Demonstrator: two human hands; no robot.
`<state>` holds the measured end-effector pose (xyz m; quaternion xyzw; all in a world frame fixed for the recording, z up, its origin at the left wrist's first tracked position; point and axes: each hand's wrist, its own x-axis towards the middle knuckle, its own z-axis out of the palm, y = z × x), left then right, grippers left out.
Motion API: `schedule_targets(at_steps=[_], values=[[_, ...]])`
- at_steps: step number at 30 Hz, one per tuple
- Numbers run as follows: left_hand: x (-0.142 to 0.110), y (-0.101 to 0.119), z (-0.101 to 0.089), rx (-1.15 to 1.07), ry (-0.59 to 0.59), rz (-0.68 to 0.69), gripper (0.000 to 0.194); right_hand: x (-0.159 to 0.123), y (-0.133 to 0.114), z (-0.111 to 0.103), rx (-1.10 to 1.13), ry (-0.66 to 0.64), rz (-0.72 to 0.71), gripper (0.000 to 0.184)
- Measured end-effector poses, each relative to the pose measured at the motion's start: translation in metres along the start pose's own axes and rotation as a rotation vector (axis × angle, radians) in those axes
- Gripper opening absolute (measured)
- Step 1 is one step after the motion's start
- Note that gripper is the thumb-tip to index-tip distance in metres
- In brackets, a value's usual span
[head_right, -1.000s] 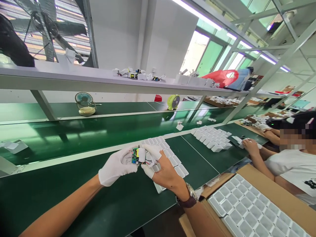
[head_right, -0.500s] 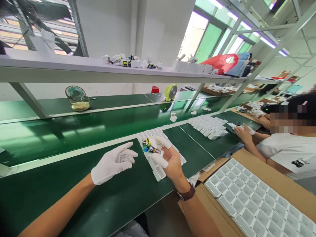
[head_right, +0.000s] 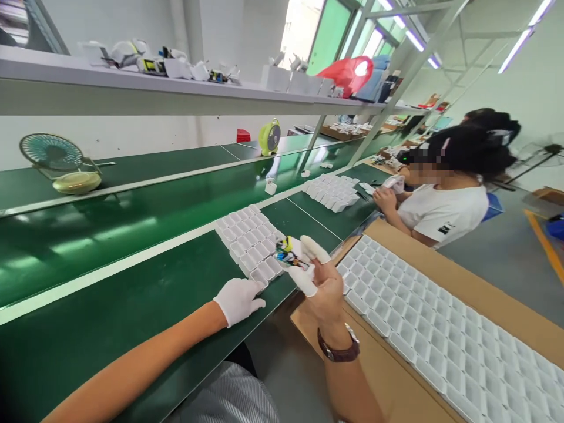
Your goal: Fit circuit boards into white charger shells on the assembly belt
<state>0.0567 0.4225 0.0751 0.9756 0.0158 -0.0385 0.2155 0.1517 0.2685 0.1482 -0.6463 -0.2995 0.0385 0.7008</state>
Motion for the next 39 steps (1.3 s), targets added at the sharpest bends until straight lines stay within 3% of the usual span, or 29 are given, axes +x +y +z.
schedule_targets(at_steps=[2, 4, 8, 11, 13, 16, 20, 23, 25, 26, 29, 35, 37, 39], values=[[-0.007, 0.005, 0.002, 0.016, -0.006, 0.021, 0.024, -0.005, 0.0, 0.012, -0.004, -0.076, 0.024, 0.078], [-0.025, -0.004, 0.003, 0.034, 0.035, 0.038, 0.027, -0.007, 0.004, 0.026, 0.015, -0.18, 0.026, 0.084], [-0.079, -0.065, -0.003, -0.004, 0.327, 0.022, 0.029, -0.007, 0.017, 0.055, 0.035, -0.362, -0.027, 0.079], [-0.129, -0.117, -0.015, -0.029, 0.579, -0.154, 0.025, -0.006, 0.025, 0.082, 0.023, -0.487, -0.032, 0.066], [-0.16, -0.139, -0.021, -0.065, 0.652, -0.278, 0.023, -0.004, 0.029, 0.107, 0.017, -0.565, -0.038, 0.062], [-0.191, -0.153, -0.021, -0.162, 0.699, -0.397, 0.019, 0.003, 0.038, 0.154, 0.008, -0.692, -0.071, 0.059], [-0.203, -0.156, -0.013, -0.303, 0.78, -0.493, 0.009, 0.009, 0.054, 0.213, -0.071, -0.873, -0.135, 0.058], [-0.201, -0.156, -0.009, -0.437, 0.822, -0.619, 0.068, 0.008, 0.07, 0.238, -0.113, -0.96, -0.173, 0.059], [-0.198, -0.157, -0.008, -0.5, 0.791, -0.701, 0.097, 0.005, 0.08, 0.243, -0.14, -0.996, -0.198, 0.059], [-0.196, -0.158, -0.007, -0.519, 0.762, -0.722, 0.099, 0.003, 0.085, 0.243, -0.149, -1.005, -0.206, 0.059], [-0.191, -0.162, -0.004, -0.536, 0.735, -0.729, 0.09, -0.003, 0.095, 0.236, -0.145, -0.987, -0.192, 0.057], [-0.191, -0.167, 0.006, -0.343, 0.906, -0.872, 0.064, -0.005, 0.1, 0.229, -0.151, -0.924, -0.163, 0.055], [-0.196, -0.164, 0.006, -0.344, 0.919, -0.842, 0.075, -0.004, 0.099, 0.229, -0.162, -0.923, -0.163, 0.054], [-0.201, -0.161, 0.002, -0.415, 0.883, -0.804, 0.098, -0.003, 0.097, 0.229, -0.171, -0.925, -0.173, 0.053]])
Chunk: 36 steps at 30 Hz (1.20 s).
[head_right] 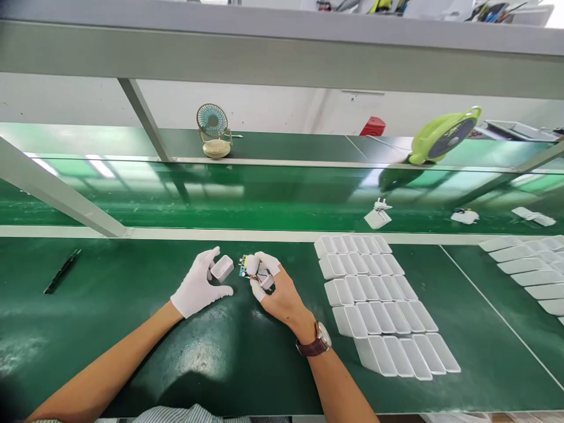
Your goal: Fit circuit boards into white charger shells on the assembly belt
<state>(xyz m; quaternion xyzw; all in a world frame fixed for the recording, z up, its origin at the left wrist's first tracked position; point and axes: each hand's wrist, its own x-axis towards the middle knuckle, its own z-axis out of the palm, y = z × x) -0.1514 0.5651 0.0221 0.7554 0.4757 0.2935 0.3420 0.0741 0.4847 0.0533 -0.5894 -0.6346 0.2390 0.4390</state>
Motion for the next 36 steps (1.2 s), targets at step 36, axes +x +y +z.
schedule_targets(at_steps=[36], values=[[-0.005, -0.015, 0.026, 0.1, 0.059, 0.394, 0.079, -0.009, -0.01, 0.014, -0.339, -0.088, -0.423, 0.066]])
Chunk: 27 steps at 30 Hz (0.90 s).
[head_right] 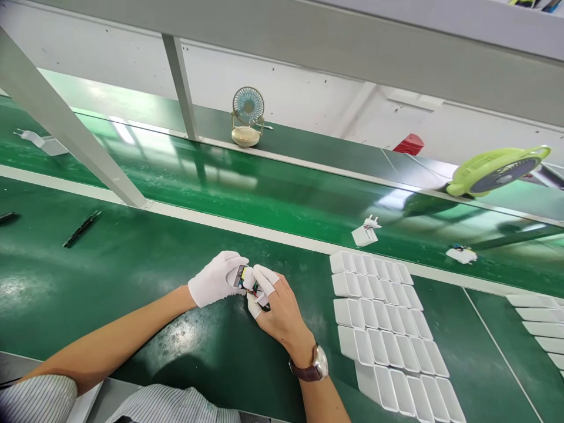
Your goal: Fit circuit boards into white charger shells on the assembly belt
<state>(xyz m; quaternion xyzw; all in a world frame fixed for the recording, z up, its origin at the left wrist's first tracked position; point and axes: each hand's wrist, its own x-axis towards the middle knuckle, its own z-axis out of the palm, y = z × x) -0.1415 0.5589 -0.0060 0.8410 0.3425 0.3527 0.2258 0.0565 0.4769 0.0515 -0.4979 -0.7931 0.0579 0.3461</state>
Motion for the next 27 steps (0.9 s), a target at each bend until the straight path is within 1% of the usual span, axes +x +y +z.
schedule_targets(at_steps=[8, 15, 20, 24, 27], values=[[0.001, 0.0004, 0.0002, 0.012, 0.009, 0.017, 0.076, 0.0005, -0.0011, 0.0019, -0.021, -0.009, 0.002, 0.068], [0.0015, -0.0014, 0.0003, 0.01, 0.009, 0.043, 0.072, -0.001, 0.0003, 0.0047, -0.034, -0.007, -0.014, 0.066], [0.0036, -0.0033, -0.0032, 0.0, -0.031, 0.07, 0.067, -0.0015, 0.0009, 0.0065, -0.047, -0.002, -0.021, 0.064], [0.0055, -0.0018, -0.0062, -0.019, -0.013, 0.112, 0.065, -0.0018, 0.001, 0.0075, -0.045, -0.021, -0.006, 0.064], [0.0058, -0.0011, -0.0067, -0.008, -0.023, 0.103, 0.061, -0.0024, 0.0011, 0.008, -0.048, -0.026, -0.008, 0.066]])
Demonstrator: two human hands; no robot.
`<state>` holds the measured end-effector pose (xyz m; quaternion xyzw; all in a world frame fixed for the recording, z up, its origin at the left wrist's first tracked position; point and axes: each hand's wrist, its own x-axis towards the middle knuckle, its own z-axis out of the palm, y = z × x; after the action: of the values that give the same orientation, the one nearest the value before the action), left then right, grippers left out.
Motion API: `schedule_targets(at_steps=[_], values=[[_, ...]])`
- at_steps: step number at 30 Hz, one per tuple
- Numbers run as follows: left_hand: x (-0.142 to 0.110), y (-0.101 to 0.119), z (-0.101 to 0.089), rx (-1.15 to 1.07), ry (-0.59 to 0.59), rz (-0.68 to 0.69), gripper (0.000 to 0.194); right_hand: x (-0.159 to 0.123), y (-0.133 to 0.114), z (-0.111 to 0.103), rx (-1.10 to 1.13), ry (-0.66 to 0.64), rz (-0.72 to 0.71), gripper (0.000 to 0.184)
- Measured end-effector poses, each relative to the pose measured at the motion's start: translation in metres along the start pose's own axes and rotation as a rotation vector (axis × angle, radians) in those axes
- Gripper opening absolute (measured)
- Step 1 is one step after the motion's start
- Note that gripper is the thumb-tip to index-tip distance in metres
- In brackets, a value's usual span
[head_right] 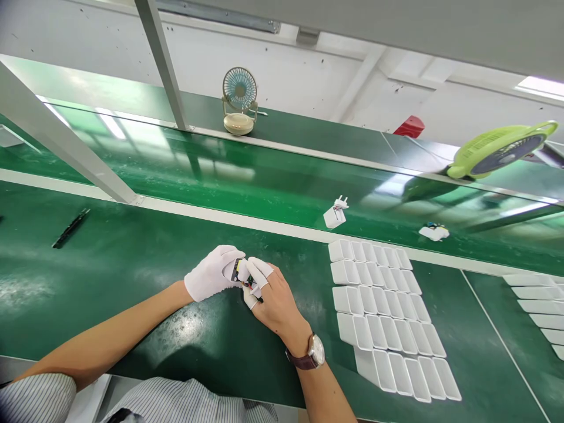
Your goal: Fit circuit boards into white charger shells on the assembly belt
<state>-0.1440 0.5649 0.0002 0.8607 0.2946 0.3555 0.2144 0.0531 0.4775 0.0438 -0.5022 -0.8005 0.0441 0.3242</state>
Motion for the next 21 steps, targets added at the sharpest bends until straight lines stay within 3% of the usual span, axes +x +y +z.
schedule_targets(at_steps=[9, 21], values=[[-0.0045, -0.0024, 0.006, -0.015, -0.03, -0.059, 0.07, -0.0022, 0.0031, 0.0009, 0.044, -0.004, -0.002, 0.067], [-0.003, -0.0036, 0.0042, -0.058, -0.033, -0.034, 0.069, -0.0012, 0.0022, 0.0029, 0.02, -0.005, -0.008, 0.068]])
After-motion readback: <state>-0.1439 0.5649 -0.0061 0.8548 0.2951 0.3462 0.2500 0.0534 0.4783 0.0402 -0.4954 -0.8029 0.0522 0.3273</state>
